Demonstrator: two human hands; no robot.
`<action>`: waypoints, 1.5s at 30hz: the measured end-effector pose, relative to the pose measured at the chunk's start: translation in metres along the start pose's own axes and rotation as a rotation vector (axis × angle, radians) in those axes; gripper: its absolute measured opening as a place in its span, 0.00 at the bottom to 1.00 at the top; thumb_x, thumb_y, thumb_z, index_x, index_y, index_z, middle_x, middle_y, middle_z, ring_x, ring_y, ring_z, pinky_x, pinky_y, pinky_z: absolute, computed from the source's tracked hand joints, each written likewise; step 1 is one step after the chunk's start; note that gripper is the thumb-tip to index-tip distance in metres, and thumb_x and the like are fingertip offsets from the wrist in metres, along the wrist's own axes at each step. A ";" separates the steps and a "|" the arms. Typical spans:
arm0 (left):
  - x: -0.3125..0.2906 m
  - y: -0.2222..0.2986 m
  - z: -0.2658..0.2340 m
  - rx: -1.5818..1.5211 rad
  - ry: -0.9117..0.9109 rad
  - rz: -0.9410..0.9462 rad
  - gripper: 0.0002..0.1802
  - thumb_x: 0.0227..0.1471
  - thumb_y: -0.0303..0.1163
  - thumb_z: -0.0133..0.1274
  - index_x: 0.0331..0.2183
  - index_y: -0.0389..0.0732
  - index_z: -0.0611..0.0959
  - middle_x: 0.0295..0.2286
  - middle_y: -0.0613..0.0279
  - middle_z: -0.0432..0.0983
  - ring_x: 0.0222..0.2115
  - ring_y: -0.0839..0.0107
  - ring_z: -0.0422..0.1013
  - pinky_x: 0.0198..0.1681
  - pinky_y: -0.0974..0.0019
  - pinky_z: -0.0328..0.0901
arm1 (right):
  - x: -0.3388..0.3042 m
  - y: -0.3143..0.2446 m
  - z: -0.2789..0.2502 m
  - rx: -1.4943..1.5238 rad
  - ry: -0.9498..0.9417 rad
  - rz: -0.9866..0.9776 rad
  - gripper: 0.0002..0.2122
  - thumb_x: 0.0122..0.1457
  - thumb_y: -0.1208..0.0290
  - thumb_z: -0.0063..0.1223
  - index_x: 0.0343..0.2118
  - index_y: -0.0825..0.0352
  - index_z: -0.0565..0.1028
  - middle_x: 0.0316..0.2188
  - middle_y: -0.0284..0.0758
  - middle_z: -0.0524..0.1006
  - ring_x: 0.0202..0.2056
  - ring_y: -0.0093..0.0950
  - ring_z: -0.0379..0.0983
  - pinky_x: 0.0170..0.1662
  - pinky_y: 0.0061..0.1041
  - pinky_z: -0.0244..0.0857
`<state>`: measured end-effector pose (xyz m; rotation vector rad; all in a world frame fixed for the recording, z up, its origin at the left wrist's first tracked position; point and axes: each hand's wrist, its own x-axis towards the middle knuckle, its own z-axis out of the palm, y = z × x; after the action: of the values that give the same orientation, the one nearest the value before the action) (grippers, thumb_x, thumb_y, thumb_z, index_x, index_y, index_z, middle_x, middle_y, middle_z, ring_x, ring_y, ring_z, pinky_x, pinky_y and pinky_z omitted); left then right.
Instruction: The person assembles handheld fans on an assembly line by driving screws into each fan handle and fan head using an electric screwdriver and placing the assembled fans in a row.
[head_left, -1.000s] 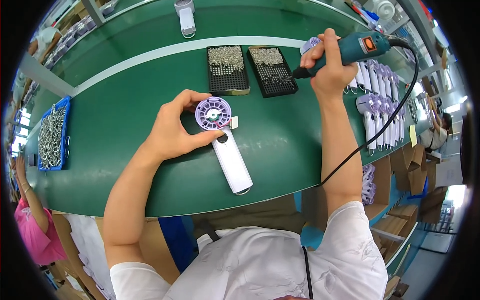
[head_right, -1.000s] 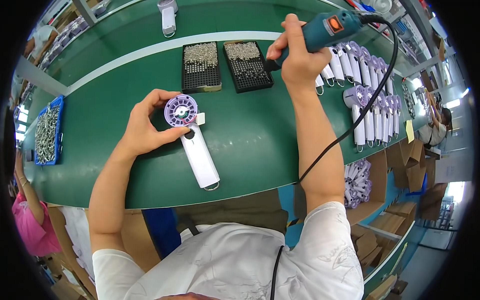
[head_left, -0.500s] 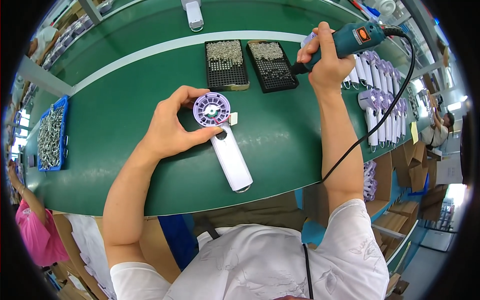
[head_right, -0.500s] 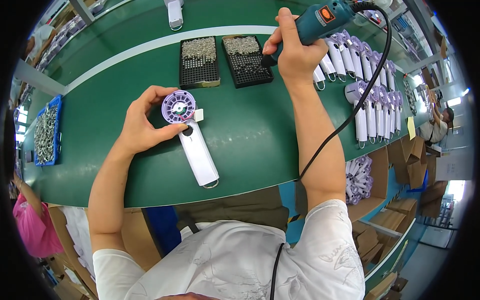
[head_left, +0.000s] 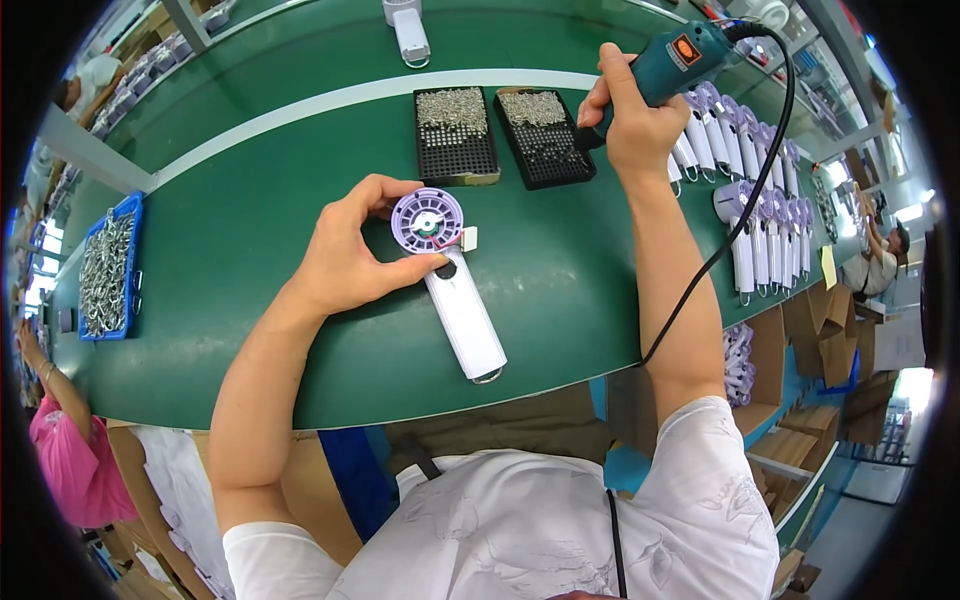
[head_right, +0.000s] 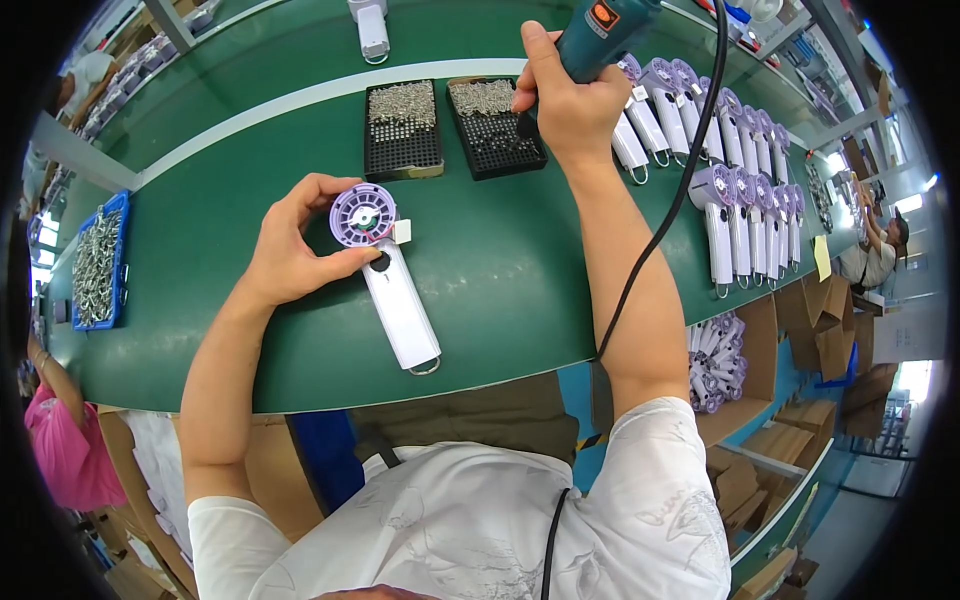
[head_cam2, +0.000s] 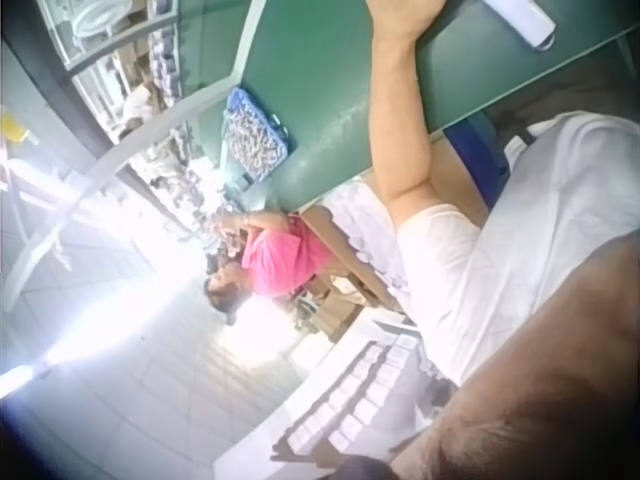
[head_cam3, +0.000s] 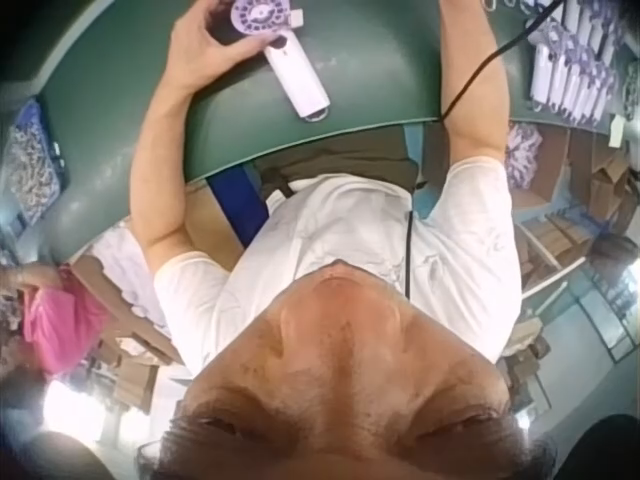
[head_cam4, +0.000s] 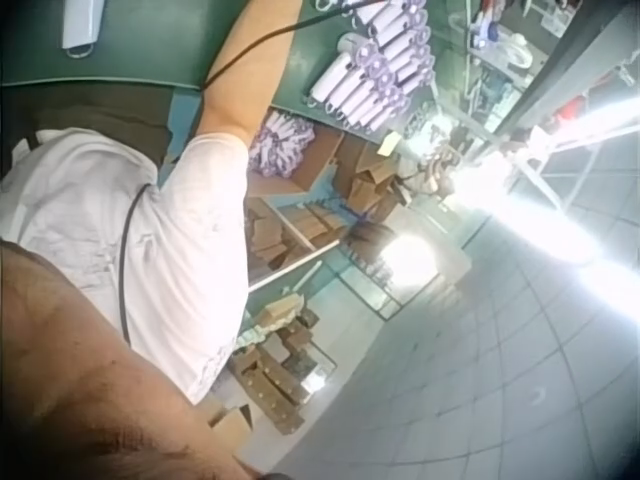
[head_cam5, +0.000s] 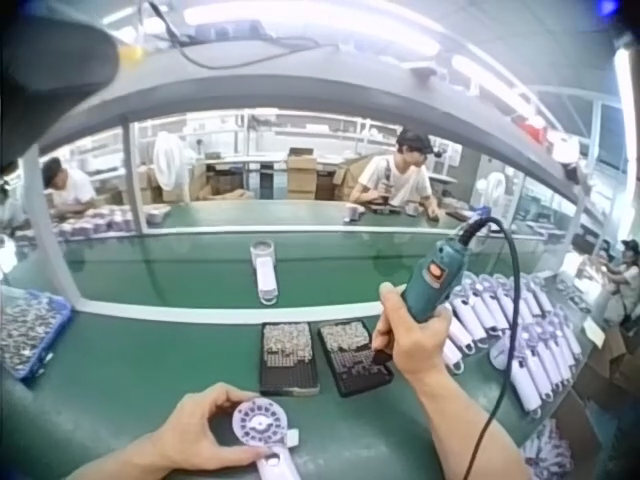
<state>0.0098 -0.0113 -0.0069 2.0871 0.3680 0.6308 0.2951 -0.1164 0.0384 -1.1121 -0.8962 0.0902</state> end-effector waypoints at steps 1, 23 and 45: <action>0.000 -0.001 0.001 0.000 0.001 0.007 0.36 0.37 0.37 0.75 0.47 0.33 0.79 0.38 0.56 0.82 0.39 0.69 0.78 0.48 0.65 0.70 | 0.000 -0.002 0.001 0.007 0.011 0.006 0.08 0.61 0.73 0.62 0.30 0.72 0.76 0.15 0.34 0.72 0.13 0.25 0.68 0.19 0.27 0.65; 0.005 0.009 0.025 -0.083 -0.049 0.091 0.35 0.34 0.38 0.77 0.44 0.34 0.80 0.37 0.56 0.81 0.38 0.67 0.77 0.47 0.65 0.71 | -0.061 -0.074 0.063 0.510 -0.306 -0.059 0.07 0.66 0.75 0.54 0.35 0.75 0.72 0.16 0.35 0.73 0.13 0.25 0.69 0.19 0.28 0.69; 0.004 0.007 0.020 -0.120 -0.076 0.034 0.39 0.34 0.43 0.76 0.45 0.31 0.78 0.38 0.47 0.82 0.39 0.59 0.80 0.47 0.61 0.73 | -0.057 -0.060 0.097 0.163 -0.537 0.079 0.04 0.63 0.80 0.56 0.33 0.71 0.72 0.16 0.34 0.72 0.13 0.23 0.67 0.17 0.24 0.63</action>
<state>0.0247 -0.0269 -0.0097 2.0000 0.2467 0.5780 0.1719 -0.1010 0.0676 -0.9837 -1.2944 0.5378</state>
